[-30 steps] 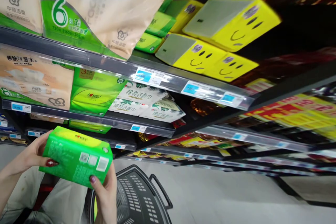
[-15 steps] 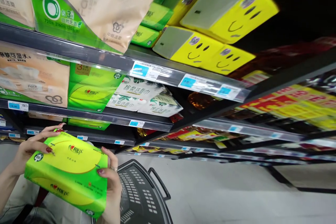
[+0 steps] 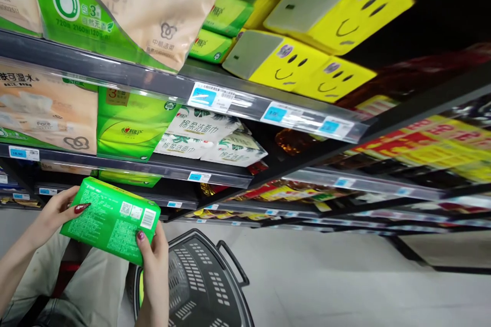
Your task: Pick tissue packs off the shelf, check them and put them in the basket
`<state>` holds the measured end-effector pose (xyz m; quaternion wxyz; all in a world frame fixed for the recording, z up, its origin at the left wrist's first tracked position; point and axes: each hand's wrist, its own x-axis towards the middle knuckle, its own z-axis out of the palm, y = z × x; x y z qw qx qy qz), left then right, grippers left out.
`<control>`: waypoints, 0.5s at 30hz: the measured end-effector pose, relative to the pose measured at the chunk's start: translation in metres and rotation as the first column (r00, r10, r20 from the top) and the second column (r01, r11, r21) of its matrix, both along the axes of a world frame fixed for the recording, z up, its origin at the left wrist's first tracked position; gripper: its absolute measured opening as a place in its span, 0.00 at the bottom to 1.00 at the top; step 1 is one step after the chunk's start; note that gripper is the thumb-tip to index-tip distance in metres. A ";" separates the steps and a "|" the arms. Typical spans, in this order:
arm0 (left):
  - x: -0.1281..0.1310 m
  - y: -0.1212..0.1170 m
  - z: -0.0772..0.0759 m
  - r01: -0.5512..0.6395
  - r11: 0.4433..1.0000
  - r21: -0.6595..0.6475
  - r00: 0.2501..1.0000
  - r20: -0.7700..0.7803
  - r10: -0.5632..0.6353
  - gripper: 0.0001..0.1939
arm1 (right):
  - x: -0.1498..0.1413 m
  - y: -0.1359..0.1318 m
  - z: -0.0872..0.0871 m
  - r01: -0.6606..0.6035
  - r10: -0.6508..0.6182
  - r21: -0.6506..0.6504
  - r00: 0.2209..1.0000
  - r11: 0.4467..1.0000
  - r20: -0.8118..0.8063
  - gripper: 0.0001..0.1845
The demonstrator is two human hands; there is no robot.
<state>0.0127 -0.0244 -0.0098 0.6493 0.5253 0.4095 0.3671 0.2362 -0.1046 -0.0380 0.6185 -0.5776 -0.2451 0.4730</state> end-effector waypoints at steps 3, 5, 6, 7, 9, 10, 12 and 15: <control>0.004 0.001 0.002 -0.019 0.999 -0.043 1.000 -0.010 0.019 0.24 | 0.001 0.000 -0.003 -0.012 0.012 -0.030 1.000 0.999 -0.004 0.35; 0.006 0.002 0.003 -0.014 0.997 -0.075 1.000 -0.015 0.013 0.25 | 0.004 -0.003 -0.008 -0.016 0.015 -0.039 1.000 0.999 -0.011 0.36; 0.008 0.002 0.003 -0.011 0.996 -0.090 1.000 -0.018 0.010 0.26 | 0.007 -0.004 -0.012 -0.013 0.012 -0.036 1.000 0.999 -0.014 0.36; 0.010 0.001 0.002 -0.009 0.994 -0.105 1.000 -0.022 0.007 0.27 | 0.009 -0.006 -0.016 -0.009 0.009 -0.031 1.000 0.999 -0.015 0.35; 0.014 0.000 0.001 0.004 0.990 -0.138 1.000 -0.030 -0.008 0.30 | 0.013 -0.010 -0.025 -0.001 0.001 -0.011 1.000 1.000 -0.015 0.35; 0.016 0.000 0.000 0.011 0.989 -0.150 0.999 -0.034 -0.016 0.32 | 0.015 -0.012 -0.028 0.005 -0.005 -0.004 1.000 1.000 -0.013 0.35; 0.021 -0.001 0.000 0.031 0.986 -0.165 0.999 -0.035 -0.038 0.35 | 0.018 -0.017 -0.033 0.021 -0.021 -0.009 1.000 1.000 -0.008 0.35; 0.027 -0.003 0.001 0.050 0.987 -0.152 0.998 -0.023 -0.054 0.38 | 0.022 -0.024 -0.036 0.088 -0.089 -0.051 0.996 0.995 -0.012 0.36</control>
